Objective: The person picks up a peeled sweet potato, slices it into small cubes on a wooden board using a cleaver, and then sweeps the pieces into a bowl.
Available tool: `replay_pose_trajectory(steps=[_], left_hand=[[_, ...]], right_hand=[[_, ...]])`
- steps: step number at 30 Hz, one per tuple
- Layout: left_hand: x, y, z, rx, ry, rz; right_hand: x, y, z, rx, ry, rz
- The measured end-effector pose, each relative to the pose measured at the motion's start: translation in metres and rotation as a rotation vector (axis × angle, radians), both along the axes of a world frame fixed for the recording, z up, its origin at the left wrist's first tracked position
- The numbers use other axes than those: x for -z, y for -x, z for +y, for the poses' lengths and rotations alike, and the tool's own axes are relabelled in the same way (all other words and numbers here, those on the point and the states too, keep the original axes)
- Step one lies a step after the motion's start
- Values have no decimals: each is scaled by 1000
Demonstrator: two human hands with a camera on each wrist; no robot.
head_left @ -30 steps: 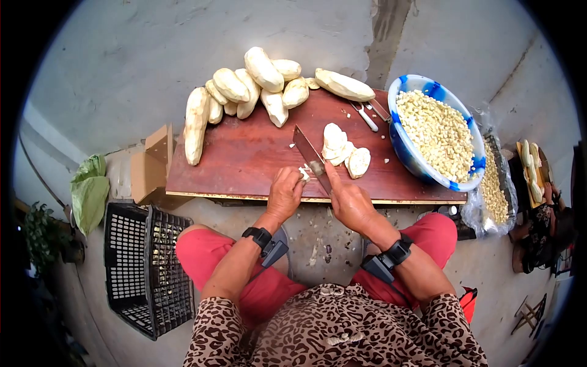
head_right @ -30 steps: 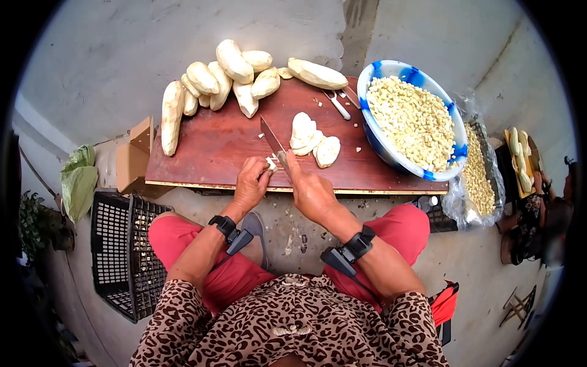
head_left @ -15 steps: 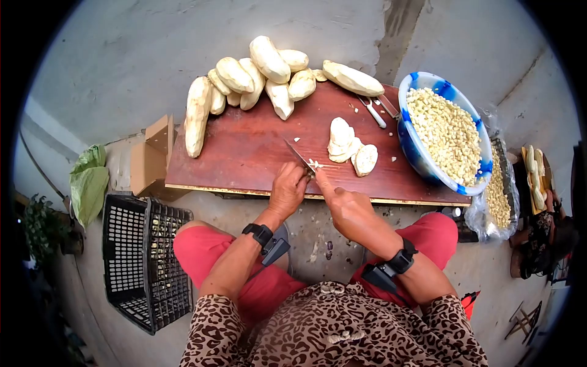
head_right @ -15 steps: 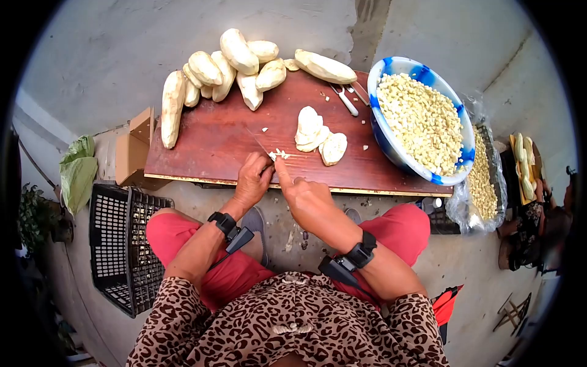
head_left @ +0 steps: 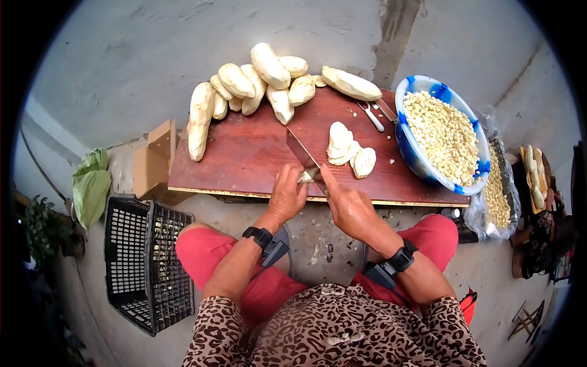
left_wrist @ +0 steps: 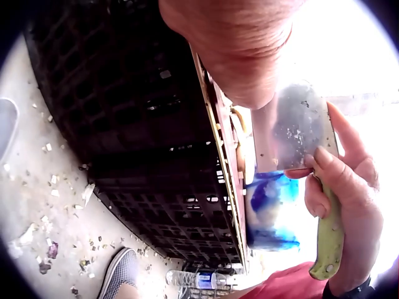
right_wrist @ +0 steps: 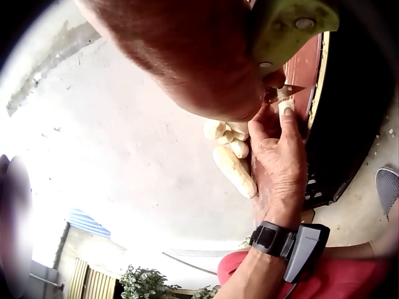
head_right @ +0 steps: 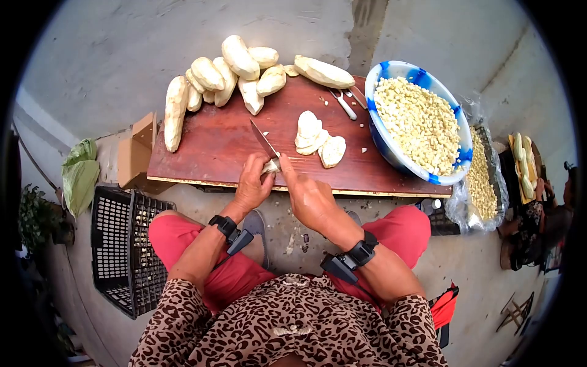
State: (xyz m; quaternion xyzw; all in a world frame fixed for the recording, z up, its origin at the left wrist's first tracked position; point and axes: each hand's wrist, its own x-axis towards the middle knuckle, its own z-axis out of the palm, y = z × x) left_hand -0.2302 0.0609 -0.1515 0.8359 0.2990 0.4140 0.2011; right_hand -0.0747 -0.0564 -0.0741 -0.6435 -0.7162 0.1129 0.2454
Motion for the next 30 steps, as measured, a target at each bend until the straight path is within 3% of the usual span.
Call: replay_pose_trajectory(steps=[10,17,26,30], left_hand=[[3,1,4,35,-30,34],[7,3,5,12,8,75],[0,5,-2,2,-23,1],[3,9,-4,-15,38,-46]], right_hand=[[-13,2,-8,-70,110,-134],[9,14,16,-72,92,-202],[19,3,13,10,-40,24],[-5,6,0,-39,-17,-24]])
